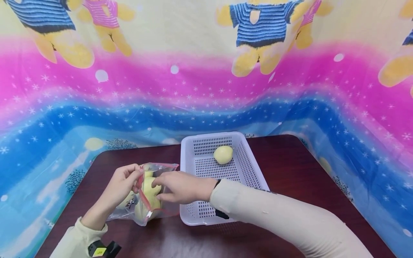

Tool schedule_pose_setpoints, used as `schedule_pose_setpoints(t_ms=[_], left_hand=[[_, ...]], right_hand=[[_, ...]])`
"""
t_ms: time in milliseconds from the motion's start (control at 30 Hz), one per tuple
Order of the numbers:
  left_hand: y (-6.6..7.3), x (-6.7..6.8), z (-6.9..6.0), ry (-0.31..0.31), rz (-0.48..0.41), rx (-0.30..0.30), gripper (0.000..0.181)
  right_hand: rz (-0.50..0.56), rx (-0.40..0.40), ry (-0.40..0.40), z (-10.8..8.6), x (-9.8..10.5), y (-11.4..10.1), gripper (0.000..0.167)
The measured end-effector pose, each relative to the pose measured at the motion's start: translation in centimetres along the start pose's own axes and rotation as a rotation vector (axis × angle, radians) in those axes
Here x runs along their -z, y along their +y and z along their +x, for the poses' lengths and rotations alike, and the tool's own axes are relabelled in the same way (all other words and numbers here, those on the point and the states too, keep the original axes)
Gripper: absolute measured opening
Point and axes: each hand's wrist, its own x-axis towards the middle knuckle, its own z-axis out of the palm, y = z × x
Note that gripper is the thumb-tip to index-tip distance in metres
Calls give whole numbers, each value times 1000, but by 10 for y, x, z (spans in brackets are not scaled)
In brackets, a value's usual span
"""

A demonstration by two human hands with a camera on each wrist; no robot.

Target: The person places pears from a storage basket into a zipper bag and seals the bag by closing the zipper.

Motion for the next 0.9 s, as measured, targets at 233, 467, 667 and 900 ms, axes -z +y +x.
schedule_pose_setpoints(t_ms=[233, 467, 667, 900], left_hand=[[0, -1, 0, -11, 3, 5, 33], [1, -1, 0, -10, 4, 7, 32], [1, -2, 0, -10, -10, 3, 32], [1, -1, 1, 4, 4, 0, 33]], right_hand=[[2, 13, 30, -5, 6, 4, 36], [10, 8, 46, -10, 13, 7, 35], [37, -8, 61, -14, 16, 13, 34], [80, -50, 71, -22, 23, 19, 35]])
